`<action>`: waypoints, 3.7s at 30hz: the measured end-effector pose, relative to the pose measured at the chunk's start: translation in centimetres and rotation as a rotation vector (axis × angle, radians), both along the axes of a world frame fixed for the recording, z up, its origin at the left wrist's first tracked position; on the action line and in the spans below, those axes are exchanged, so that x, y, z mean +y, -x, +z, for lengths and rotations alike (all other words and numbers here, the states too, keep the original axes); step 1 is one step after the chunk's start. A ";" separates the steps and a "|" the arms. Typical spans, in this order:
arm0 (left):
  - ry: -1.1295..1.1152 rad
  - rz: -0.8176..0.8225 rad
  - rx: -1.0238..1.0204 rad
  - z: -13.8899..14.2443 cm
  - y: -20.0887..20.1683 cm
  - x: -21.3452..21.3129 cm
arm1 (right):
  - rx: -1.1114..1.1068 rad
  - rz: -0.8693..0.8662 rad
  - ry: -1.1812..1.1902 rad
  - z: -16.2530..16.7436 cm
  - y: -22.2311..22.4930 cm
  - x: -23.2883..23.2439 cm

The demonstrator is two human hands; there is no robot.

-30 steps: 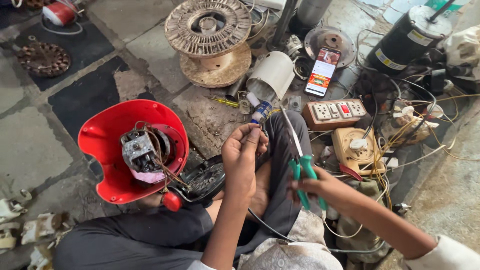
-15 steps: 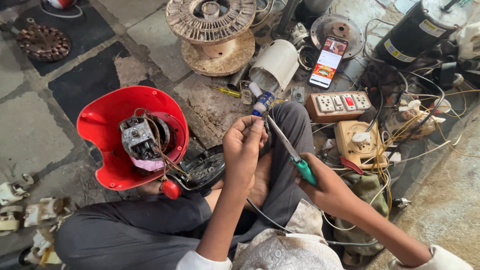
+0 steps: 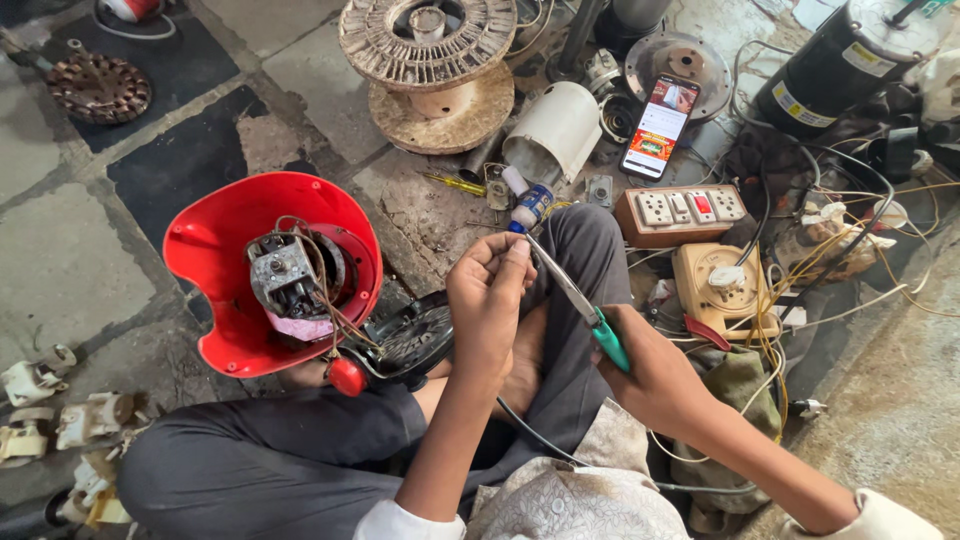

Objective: The person sits on the floor and repairs a fan motor by stripping wires, twisting them together, and securing the connections with pliers. They handle the motor housing and wires throughout the process.

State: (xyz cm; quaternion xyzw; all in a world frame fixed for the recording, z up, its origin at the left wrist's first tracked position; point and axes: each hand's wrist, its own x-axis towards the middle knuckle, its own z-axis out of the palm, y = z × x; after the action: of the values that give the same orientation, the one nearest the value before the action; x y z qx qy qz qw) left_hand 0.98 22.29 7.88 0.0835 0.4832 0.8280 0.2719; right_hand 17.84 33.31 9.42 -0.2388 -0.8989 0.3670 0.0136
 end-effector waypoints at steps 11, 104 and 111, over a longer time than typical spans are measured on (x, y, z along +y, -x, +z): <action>0.065 0.044 -0.026 -0.9 0.0 0.8 | 0.058 0.058 -0.026 0.2 0.4 -0.7; 0.146 0.108 0.325 -3.9 1.0 2.6 | 0.059 0.060 -0.010 -5.7 -1.3 5.7; 0.055 0.053 0.186 -3.8 1.7 3.0 | -0.125 -0.020 -0.321 -8.7 -2.0 2.8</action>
State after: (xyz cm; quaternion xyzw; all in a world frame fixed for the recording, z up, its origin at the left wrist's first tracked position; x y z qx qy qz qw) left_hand -0.70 25.27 4.05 0.1397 0.5308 0.8101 0.2061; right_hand 19.85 36.09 0.74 -0.2648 -0.9427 0.2028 -0.0008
